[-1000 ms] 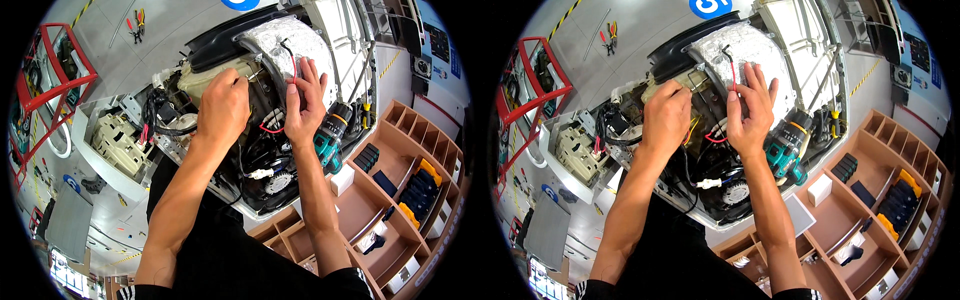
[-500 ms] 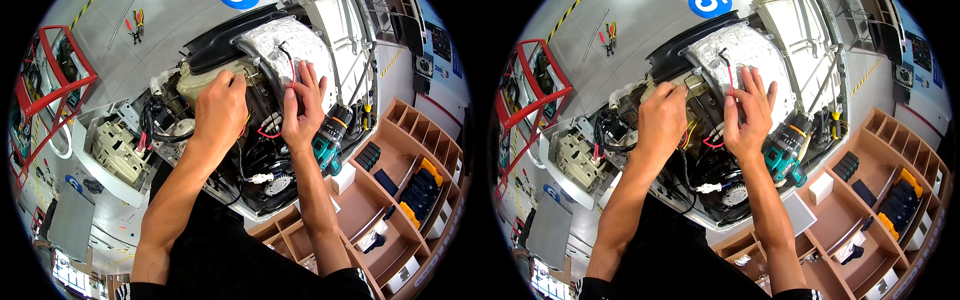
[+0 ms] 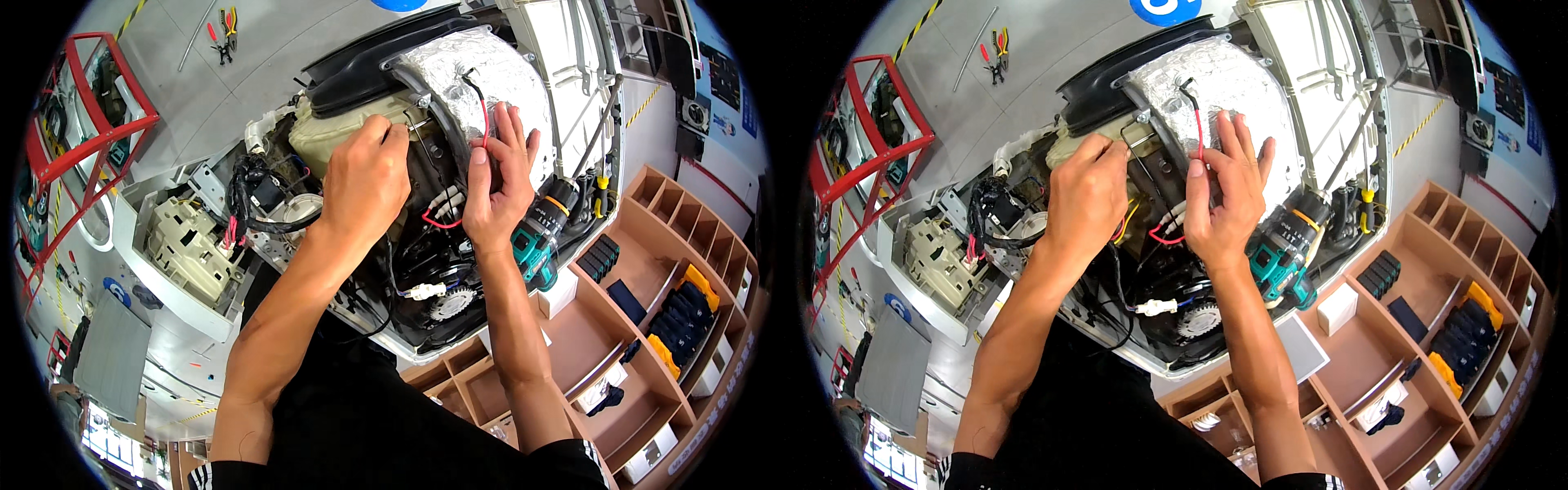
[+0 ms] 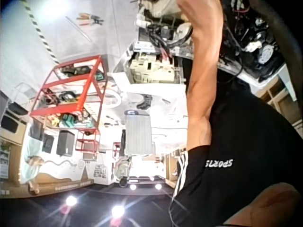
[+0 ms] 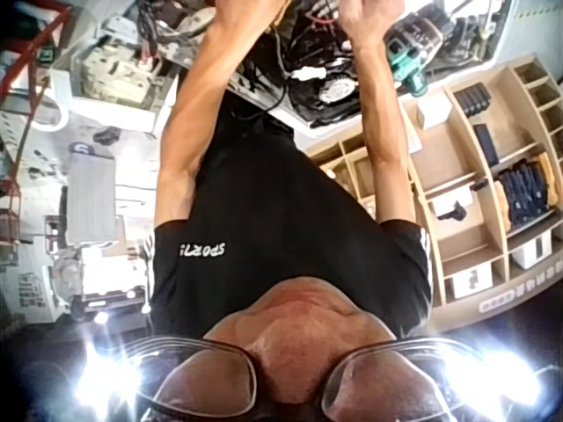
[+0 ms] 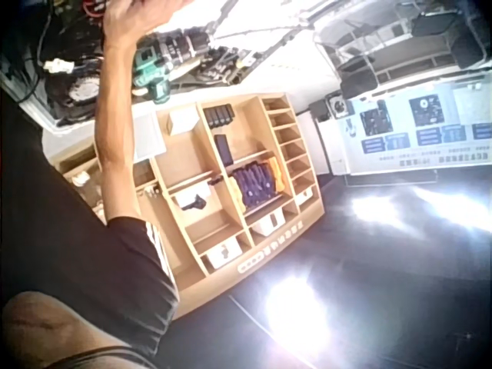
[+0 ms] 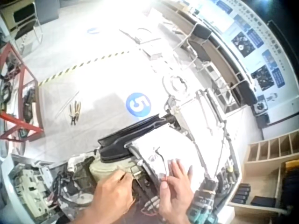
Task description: The person connects wires to components inside a washing machine cabinet by hand and then places a large brown counterweight onto the motor assembly, aligning it with the mounting points.
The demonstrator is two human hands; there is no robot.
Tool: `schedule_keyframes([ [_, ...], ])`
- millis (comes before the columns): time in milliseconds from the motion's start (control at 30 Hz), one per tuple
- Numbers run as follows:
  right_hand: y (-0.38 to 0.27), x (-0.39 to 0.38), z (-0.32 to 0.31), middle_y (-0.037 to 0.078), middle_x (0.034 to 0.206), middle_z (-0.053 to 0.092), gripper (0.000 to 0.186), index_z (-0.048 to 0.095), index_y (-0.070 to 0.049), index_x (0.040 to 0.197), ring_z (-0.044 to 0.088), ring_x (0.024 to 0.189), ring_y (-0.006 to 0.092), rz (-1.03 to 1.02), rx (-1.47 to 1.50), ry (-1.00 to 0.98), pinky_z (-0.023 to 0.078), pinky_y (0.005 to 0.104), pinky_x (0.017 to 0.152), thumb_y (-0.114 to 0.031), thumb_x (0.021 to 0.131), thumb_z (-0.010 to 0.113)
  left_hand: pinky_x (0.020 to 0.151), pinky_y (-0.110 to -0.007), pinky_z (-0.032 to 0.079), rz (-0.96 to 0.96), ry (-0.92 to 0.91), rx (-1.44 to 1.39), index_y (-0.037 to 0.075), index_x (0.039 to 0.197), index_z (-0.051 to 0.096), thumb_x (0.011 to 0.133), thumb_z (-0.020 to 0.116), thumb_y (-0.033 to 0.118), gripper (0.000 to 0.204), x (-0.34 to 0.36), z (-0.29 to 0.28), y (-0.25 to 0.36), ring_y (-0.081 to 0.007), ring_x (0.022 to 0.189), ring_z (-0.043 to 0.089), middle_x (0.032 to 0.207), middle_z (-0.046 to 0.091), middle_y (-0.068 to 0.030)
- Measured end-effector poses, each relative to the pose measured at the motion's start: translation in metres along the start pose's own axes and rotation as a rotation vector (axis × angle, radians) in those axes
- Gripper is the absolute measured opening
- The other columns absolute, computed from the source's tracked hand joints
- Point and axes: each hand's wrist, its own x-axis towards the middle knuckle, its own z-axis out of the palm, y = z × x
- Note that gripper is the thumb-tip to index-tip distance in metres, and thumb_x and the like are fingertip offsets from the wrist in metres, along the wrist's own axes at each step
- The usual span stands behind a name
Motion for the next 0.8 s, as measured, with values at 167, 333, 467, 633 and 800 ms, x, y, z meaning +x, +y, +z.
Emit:
schedule_keyframes([
  [167, 0.0, -0.001, -0.001, 0.021, 0.128, 0.059, 0.009, 0.064, -0.001, 0.093, 0.047, 0.13, 0.038, 0.009, 0.005, -0.001, 0.013, 0.0545, 0.115, -0.004, 0.084, 0.06, 0.064, -0.041, 0.052, 0.012, 0.006, 0.003, -0.007, 0.092, 0.063, 0.072, 0.059, -0.008, 0.021, 0.002, 0.003, 0.001, -0.034, 0.073, 0.062, 0.081, 0.055, -0.0151],
  [333, -0.001, 0.0, -0.001, 0.021, 0.127, 0.06, 0.009, 0.064, -0.001, 0.091, 0.047, 0.13, 0.0381, 0.016, 0.01, -0.007, 0.013, 0.0544, 0.115, -0.003, 0.083, 0.061, 0.062, -0.04, 0.051, 0.027, -0.014, 0.049, -0.007, 0.085, 0.062, 0.073, 0.06, -0.007, 0.013, 0.005, 0.005, 0.004, -0.0328, 0.072, 0.061, 0.079, 0.055, -0.0148],
  [467, -0.001, 0.0, -0.002, 0.021, 0.127, 0.06, 0.009, 0.065, -0.002, 0.09, 0.048, 0.13, 0.0375, 0.02, 0.002, -0.011, 0.013, 0.0541, 0.115, -0.003, 0.082, 0.061, 0.06, -0.04, 0.05, 0.056, 0.02, 0.041, -0.006, 0.08, 0.061, 0.078, 0.061, -0.005, 0.002, 0.007, 0.009, 0.005, -0.033, 0.069, 0.06, 0.077, 0.054, -0.0143],
  [633, 0.0, 0.0, -0.001, 0.021, 0.127, 0.06, 0.009, 0.065, -0.002, 0.09, 0.048, 0.129, 0.037, 0.021, 0.022, 0.0, 0.013, 0.0536, 0.115, -0.003, 0.081, 0.062, 0.057, -0.041, 0.048, 0.062, 0.093, -0.013, -0.005, 0.081, 0.062, 0.081, 0.062, -0.004, 0.001, 0.008, 0.016, 0.002, -0.0337, 0.065, 0.058, 0.075, 0.053, -0.0132],
  [800, -0.001, 0.001, -0.002, 0.02, 0.126, 0.061, 0.008, 0.066, -0.002, 0.089, 0.049, 0.129, 0.0366, 0.028, 0.024, 0.005, 0.014, 0.0532, 0.115, -0.003, 0.081, 0.062, 0.055, -0.038, 0.046, 0.006, 0.11, -0.105, -0.004, 0.086, 0.062, 0.079, 0.063, -0.006, 0.008, 0.009, 0.02, 0.003, -0.0336, 0.064, 0.058, 0.076, 0.056, -0.0147],
])
